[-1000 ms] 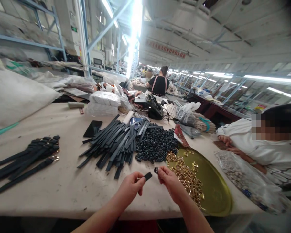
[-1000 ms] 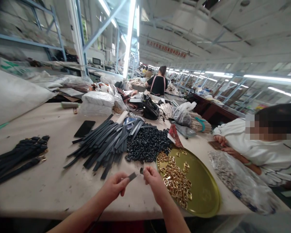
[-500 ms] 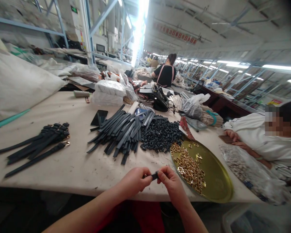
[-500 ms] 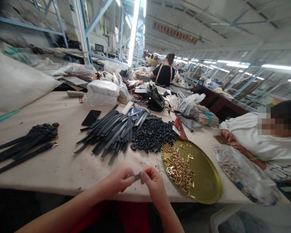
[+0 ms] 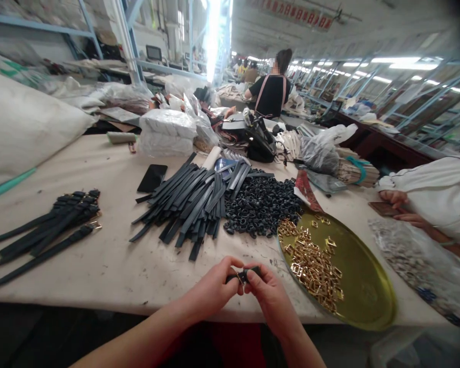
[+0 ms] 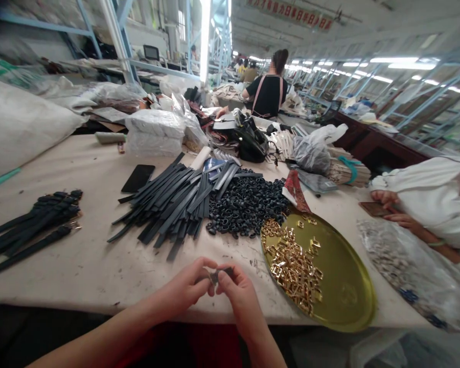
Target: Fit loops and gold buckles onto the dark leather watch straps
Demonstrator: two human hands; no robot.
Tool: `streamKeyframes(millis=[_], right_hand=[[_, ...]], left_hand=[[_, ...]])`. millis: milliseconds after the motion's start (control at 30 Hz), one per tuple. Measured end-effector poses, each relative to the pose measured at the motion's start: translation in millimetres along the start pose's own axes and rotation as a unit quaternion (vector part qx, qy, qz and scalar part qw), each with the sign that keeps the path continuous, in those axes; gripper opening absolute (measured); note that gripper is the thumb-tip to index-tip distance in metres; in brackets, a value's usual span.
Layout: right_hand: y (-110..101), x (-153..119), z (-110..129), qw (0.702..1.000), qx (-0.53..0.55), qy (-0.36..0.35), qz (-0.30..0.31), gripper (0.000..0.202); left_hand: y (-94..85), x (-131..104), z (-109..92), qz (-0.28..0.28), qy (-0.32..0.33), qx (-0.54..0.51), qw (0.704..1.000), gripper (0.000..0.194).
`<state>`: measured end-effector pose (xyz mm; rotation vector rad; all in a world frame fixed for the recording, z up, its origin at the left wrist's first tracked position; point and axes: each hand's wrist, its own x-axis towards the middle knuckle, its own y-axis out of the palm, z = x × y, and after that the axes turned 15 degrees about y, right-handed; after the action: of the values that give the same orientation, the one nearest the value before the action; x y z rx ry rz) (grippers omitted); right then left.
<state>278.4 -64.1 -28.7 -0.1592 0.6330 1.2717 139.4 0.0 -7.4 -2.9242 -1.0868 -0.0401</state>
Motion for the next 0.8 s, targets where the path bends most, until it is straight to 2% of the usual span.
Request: streamKeyframes(millis=[67, 133, 200, 267, 367, 500, 567, 667, 800], right_hand=[[0.1, 0.6, -0.3, 1.000, -0.029, -0.013, -0.002, 0.026], [-1.3, 0.3, -0.1, 1.000, -0.006, -0.014, 0.000, 0.031], [-3.1, 0.4, -1.1, 0.999, 0.052, 0.004, 0.003, 0.036], [-4.0, 0.7, -3.8, 0.995, 0.092, 0.029, -0.005, 0.031], [-2.8, -1.1, -8.7, 0.992, 0.098, 0.073, 0.013, 0.024], [2.1, -11.2, -12.1, 0.978, 0.104, 0.127, 0.127, 0.024], [5.6, -17.5, -13.2, 0.976, 0.127, 0.122, 0.126, 0.023], [11.3, -26.7, -14.0, 0.978, 0.159, 0.094, 0.097, 0.024], [16.7, -40.1, -14.1, 0.967, 0.199, 0.093, 0.129, 0.025]], left_hand=[[0.5, 6.2, 4.7, -0.013, -0.014, 0.000, 1.000, 0.022], [1.0, 11.5, 8.4, -0.014, -0.037, 0.011, 0.999, 0.023], [1.5, 14.7, 10.3, -0.010, -0.061, 0.022, 0.998, 0.025], [2.4, 15.3, 10.7, -0.010, -0.071, 0.032, 0.997, 0.025], [3.9, 12.0, 10.2, -0.020, -0.073, 0.080, 0.994, 0.024], [4.7, 3.7, 8.8, -0.015, -0.063, 0.222, 0.973, 0.019], [5.2, -1.0, 6.2, -0.018, -0.049, 0.273, 0.961, 0.015], [7.8, -8.6, 0.3, -0.030, -0.033, 0.289, 0.956, 0.014], [15.9, -18.5, -4.7, -0.030, -0.005, 0.262, 0.965, 0.012]])
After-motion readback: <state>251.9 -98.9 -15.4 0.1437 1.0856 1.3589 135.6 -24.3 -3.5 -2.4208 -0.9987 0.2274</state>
